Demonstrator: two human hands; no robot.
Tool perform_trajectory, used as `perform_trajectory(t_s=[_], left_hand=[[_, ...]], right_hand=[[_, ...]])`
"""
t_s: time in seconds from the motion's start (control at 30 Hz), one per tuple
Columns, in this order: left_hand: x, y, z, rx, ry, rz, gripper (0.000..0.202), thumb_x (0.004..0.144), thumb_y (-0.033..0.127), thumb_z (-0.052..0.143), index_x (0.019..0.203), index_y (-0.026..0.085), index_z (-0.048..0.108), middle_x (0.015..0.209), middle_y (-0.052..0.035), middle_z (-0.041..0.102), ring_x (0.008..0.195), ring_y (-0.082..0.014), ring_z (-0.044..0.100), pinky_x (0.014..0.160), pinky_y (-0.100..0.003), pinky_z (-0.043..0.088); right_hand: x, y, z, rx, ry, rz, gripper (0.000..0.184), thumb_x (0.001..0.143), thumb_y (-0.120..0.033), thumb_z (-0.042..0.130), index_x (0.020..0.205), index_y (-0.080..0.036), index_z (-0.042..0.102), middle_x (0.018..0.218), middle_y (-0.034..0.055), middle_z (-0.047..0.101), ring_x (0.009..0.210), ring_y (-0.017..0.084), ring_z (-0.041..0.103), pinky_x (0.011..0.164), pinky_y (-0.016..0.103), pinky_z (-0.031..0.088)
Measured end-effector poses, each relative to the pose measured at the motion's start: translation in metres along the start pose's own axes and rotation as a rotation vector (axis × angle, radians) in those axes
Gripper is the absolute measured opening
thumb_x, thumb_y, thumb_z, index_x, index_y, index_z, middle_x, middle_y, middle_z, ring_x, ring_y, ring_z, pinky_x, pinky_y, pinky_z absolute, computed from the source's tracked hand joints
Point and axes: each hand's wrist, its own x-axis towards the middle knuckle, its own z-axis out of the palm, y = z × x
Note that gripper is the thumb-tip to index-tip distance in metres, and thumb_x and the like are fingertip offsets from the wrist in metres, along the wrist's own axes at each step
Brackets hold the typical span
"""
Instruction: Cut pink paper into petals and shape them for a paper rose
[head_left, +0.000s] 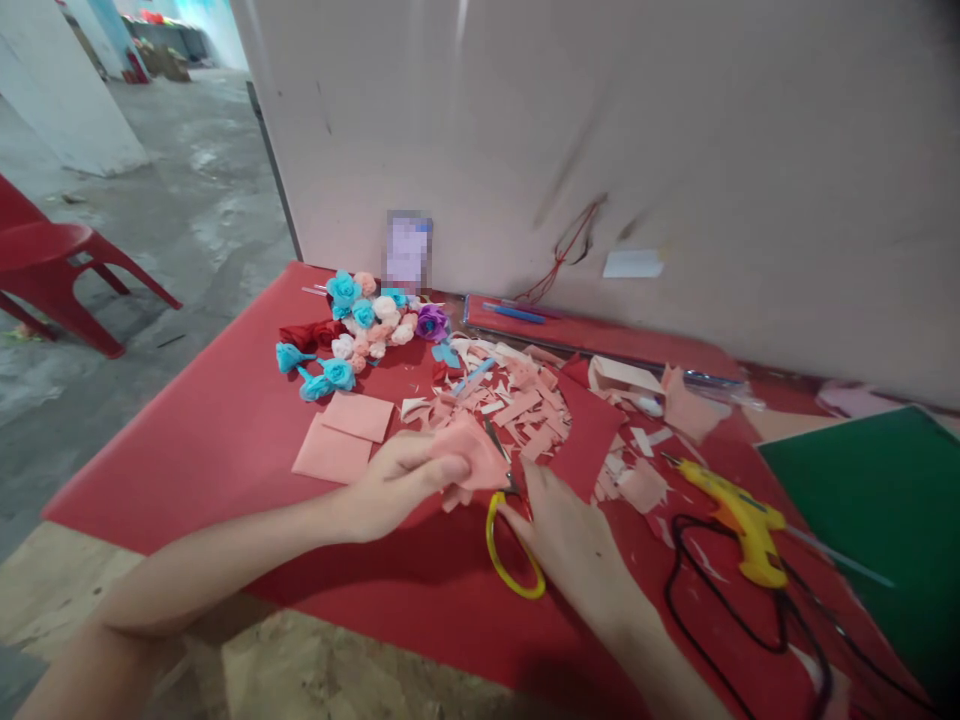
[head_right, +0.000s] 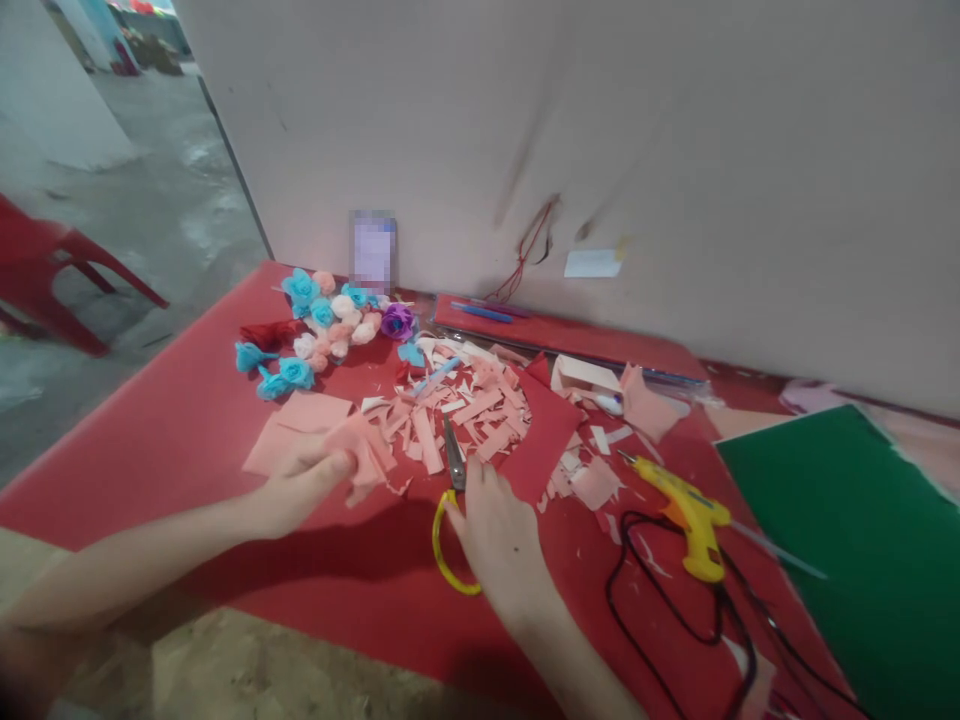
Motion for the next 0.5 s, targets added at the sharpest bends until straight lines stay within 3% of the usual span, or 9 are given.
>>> perform_trajectory(t_s=[0.07, 0.1, 0.17, 0.23, 0.37, 0.5], left_hand=[[-0.002, 0.003, 0.001, 0.111, -0.031, 0.093, 0.036, 0.083, 0.039, 0.044, 0.058, 0.016, 0.053, 0.058, -0.0020, 0.052, 0.060, -0.0134, 0.047, 0.063, -0.027, 0.038], [-0.002, 0.005, 0.002, 0.191, -0.054, 0.162, 0.033, 0.084, 0.036, 0.042, 0.061, 0.016, 0.054, 0.062, -0.0035, 0.055, 0.064, -0.0148, 0.049, 0.066, -0.028, 0.038], [-0.003, 0.007, 0.003, 0.359, -0.102, 0.301, 0.030, 0.087, 0.030, 0.035, 0.070, 0.017, 0.057, 0.069, -0.0058, 0.059, 0.069, -0.0165, 0.051, 0.068, -0.030, 0.038], [-0.004, 0.008, 0.003, 0.487, -0.119, 0.384, 0.032, 0.088, 0.027, 0.030, 0.076, 0.018, 0.058, 0.066, -0.0057, 0.058, 0.064, -0.0165, 0.050, 0.066, -0.031, 0.038], [-0.004, 0.006, 0.004, 0.656, -0.122, 0.491, 0.031, 0.087, 0.024, 0.030, 0.075, 0.017, 0.058, 0.056, -0.0045, 0.052, 0.060, -0.0170, 0.046, 0.065, -0.032, 0.038], [-0.002, 0.005, 0.003, 0.697, -0.149, 0.568, 0.025, 0.086, 0.022, 0.034, 0.078, 0.016, 0.057, 0.061, -0.0051, 0.053, 0.063, -0.0167, 0.046, 0.071, -0.034, 0.038]], right_hand=[[-0.006, -0.007, -0.012, 0.174, 0.085, -0.077, 0.028, 0.082, -0.030, 0.047, 0.107, -0.017, 0.045, 0.101, 0.0115, 0.059, 0.093, 0.022, 0.059, 0.068, 0.030, 0.050], [-0.010, -0.012, -0.019, 0.470, 0.180, -0.198, 0.031, 0.079, -0.031, 0.051, 0.106, -0.018, 0.045, 0.103, 0.0110, 0.057, 0.092, 0.021, 0.058, 0.072, 0.029, 0.050], [-0.020, -0.024, -0.029, 0.968, 0.246, -0.412, 0.028, 0.078, -0.030, 0.052, 0.103, -0.022, 0.046, 0.099, 0.0065, 0.056, 0.087, 0.017, 0.059, 0.072, 0.026, 0.050], [-0.028, -0.037, -0.036, 1.183, 0.311, -0.458, 0.030, 0.073, -0.023, 0.059, 0.100, -0.024, 0.048, 0.095, 0.0037, 0.056, 0.087, 0.016, 0.057, 0.074, 0.024, 0.049], [-0.034, -0.052, -0.041, 1.257, 0.456, -0.451, 0.018, 0.071, -0.007, 0.055, 0.080, -0.022, 0.054, 0.081, 0.0011, 0.054, 0.075, 0.013, 0.056, 0.067, 0.023, 0.048], [-0.030, -0.050, -0.041, 1.175, 0.536, -0.459, 0.022, 0.069, 0.000, 0.049, 0.074, -0.021, 0.053, 0.072, -0.0008, 0.053, 0.066, 0.010, 0.054, 0.058, 0.019, 0.045]])
